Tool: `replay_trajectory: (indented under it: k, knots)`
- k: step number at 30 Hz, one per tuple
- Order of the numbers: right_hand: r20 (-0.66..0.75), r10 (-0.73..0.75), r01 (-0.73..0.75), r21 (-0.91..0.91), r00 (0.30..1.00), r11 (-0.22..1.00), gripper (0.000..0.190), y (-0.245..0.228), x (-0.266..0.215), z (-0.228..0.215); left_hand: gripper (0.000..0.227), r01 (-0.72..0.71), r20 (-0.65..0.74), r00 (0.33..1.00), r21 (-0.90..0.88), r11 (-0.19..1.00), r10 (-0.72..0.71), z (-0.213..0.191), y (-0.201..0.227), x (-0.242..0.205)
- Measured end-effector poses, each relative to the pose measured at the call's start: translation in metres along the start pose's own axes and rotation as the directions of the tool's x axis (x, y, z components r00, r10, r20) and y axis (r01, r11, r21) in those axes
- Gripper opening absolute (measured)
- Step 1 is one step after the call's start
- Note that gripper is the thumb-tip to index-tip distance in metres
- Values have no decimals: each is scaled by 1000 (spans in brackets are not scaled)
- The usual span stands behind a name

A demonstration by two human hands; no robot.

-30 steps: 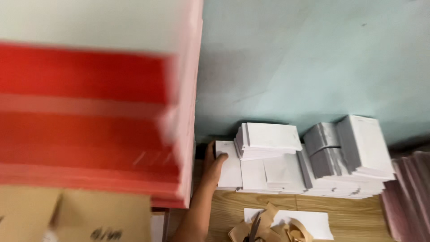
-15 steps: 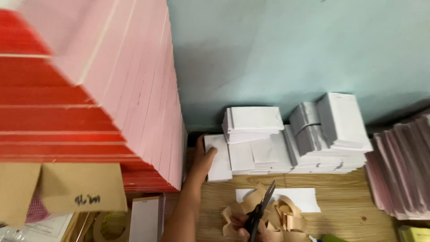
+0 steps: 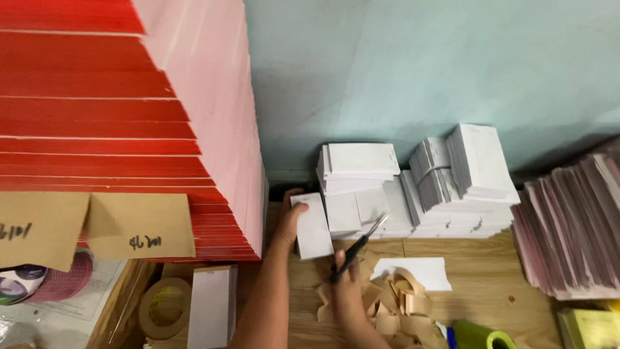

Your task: The person assembles small paper packs by placing a white card onto a brown paper base, folding the paper over the card, and pressing the edges to secure them. The person repeats this process for multiple units, stacking the finished packs on the table.

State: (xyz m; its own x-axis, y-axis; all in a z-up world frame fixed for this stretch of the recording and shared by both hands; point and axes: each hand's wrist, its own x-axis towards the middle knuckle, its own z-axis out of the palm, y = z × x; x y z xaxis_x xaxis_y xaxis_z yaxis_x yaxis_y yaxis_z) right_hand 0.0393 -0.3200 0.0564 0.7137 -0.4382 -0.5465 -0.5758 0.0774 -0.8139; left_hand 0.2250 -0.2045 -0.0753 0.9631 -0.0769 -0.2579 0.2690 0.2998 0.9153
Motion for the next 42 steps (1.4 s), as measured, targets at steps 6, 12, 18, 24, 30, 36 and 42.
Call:
replay_trajectory:
  k: [6, 12, 18, 24, 30, 36, 42]
  knots:
    - [75, 90, -104, 217, 993, 971, 54, 16, -19, 9, 51, -29, -16, 999, -14, 999, 29, -7, -4, -58]
    - [181, -44, -40, 434, 983, 900, 35, 103, -41, -7, 47, 38, 98, 994, 114, 993, -50, -24, 2, -140]
    - [35, -116, 121, -314, 993, 942, 51, 149, -73, -75, 52, -11, -5, 1000, 330, 944, 13, -58, -17, -223]
    - [-99, -509, 424, -430, 855, 797, 40, 180, -130, -152, 71, 142, -204, 975, 294, 945, -83, -66, 14, -333]
    - [61, -532, 426, -678, 845, 600, 32, 243, -160, -190, 85, 359, -124, 931, 494, 792, -344, -56, 61, -381]
    - [50, -383, 215, -891, 922, 400, 51, 295, -142, -227, 70, 131, 23, 977, 721, 680, -212, -60, 42, -356]
    - [-25, -350, 109, -928, 936, 356, 38, 250, -148, -238, 59, 197, 53, 937, 734, 650, -344, -37, 13, -365]
